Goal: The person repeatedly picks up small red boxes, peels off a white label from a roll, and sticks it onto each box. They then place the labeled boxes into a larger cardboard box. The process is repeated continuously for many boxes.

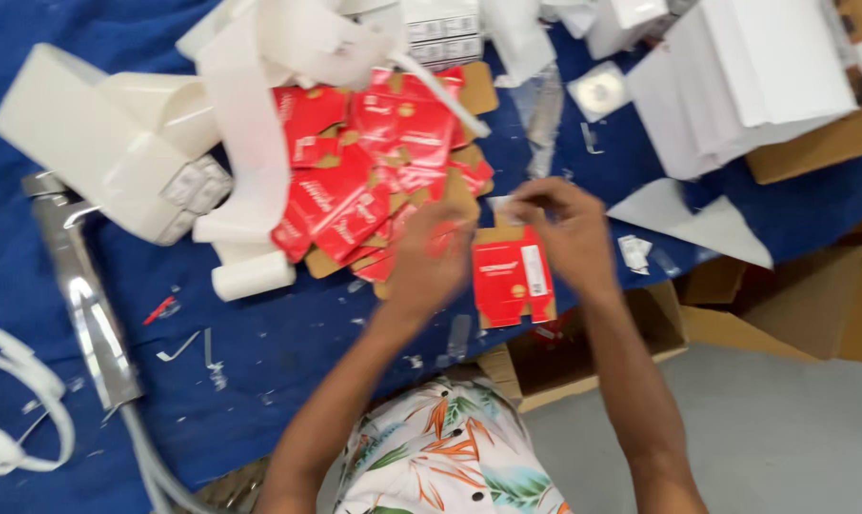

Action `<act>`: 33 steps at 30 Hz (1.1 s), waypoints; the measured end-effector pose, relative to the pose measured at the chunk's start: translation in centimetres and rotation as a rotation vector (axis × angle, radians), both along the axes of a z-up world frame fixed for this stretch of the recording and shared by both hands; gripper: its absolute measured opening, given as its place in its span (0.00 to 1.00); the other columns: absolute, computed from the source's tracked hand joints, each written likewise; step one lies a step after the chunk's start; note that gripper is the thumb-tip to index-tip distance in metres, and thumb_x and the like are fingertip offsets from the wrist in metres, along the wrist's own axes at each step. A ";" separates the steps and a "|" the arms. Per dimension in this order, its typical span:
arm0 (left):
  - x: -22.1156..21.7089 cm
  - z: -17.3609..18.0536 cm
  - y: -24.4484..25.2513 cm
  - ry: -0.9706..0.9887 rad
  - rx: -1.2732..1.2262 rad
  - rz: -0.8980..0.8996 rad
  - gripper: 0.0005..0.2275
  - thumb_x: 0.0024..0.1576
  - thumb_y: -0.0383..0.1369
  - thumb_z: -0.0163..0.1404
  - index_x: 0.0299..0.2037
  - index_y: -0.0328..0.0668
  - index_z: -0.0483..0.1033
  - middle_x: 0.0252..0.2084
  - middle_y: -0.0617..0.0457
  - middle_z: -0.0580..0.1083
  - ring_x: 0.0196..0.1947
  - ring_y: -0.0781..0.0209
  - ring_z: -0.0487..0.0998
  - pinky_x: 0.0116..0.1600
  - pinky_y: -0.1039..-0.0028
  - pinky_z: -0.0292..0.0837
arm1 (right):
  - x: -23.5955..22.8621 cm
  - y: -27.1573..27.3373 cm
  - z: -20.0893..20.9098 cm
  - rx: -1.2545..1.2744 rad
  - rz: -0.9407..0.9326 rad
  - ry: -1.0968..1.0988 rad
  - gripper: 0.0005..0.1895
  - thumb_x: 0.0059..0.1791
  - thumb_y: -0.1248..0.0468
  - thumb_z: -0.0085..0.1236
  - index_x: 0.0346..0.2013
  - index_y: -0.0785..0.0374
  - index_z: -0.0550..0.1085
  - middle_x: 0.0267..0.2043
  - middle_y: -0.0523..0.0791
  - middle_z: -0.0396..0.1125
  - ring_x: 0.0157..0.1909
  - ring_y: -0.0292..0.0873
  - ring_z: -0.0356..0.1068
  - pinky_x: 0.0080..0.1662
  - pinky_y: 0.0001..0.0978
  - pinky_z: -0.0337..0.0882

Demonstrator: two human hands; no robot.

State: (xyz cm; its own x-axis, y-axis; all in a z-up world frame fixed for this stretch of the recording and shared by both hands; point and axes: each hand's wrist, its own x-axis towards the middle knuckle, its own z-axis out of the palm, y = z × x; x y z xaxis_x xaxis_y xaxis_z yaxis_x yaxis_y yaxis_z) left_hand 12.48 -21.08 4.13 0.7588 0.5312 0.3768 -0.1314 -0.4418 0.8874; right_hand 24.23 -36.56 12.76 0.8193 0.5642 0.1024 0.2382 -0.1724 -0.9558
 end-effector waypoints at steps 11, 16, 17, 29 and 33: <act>5.1 -6.3 -12.4 0.115 0.571 -0.290 0.22 0.57 0.35 0.55 0.59 0.31 0.69 0.59 0.43 0.72 0.62 0.48 0.71 0.65 0.59 0.63 | 7.8 -12.7 -5.9 -0.311 -0.018 0.127 0.22 0.48 0.69 0.64 0.55 0.64 0.68 0.36 0.47 0.75 0.41 0.36 0.76 0.43 0.28 0.73; 5.0 -7.0 -12.4 -0.027 0.720 -0.251 0.14 0.57 0.26 0.53 0.52 0.29 0.73 0.52 0.43 0.75 0.55 0.50 0.76 0.62 0.61 0.68 | 11.0 -5.3 -9.4 -0.586 0.349 -0.096 0.21 0.46 0.64 0.68 0.49 0.63 0.69 0.35 0.50 0.77 0.38 0.45 0.79 0.38 0.34 0.75; 4.8 -7.0 -12.4 -0.042 0.744 -0.235 0.15 0.55 0.25 0.53 0.52 0.28 0.73 0.52 0.42 0.75 0.54 0.50 0.76 0.62 0.62 0.68 | 10.4 -3.9 -10.3 -0.677 0.407 -0.201 0.22 0.45 0.62 0.70 0.47 0.64 0.69 0.33 0.52 0.76 0.38 0.50 0.80 0.38 0.38 0.75; 5.9 -5.6 -11.4 0.007 0.305 -0.230 0.10 0.56 0.23 0.49 0.47 0.33 0.78 0.48 0.45 0.78 0.49 0.48 0.75 0.55 0.60 0.69 | 13.4 -1.3 -10.8 -1.035 0.493 -0.589 0.40 0.29 0.56 0.79 0.48 0.65 0.66 0.46 0.56 0.69 0.48 0.65 0.72 0.45 0.53 0.74; 7.2 -5.3 -10.0 0.074 0.155 -0.286 0.08 0.56 0.22 0.51 0.44 0.37 0.80 0.39 0.47 0.79 0.42 0.49 0.77 0.52 0.61 0.73 | 11.5 -7.9 -8.6 -1.193 0.332 -0.586 0.26 0.40 0.65 0.70 0.50 0.58 0.69 0.49 0.50 0.71 0.51 0.57 0.74 0.47 0.50 0.74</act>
State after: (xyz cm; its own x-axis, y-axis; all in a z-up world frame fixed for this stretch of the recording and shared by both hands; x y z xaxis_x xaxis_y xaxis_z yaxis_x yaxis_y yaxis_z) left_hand 19.65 -31.07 -1.22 0.8972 0.2331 0.3752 -0.2077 -0.5271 0.8240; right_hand 35.74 -44.44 4.19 0.6346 0.7131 -0.2979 0.7439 -0.6682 -0.0149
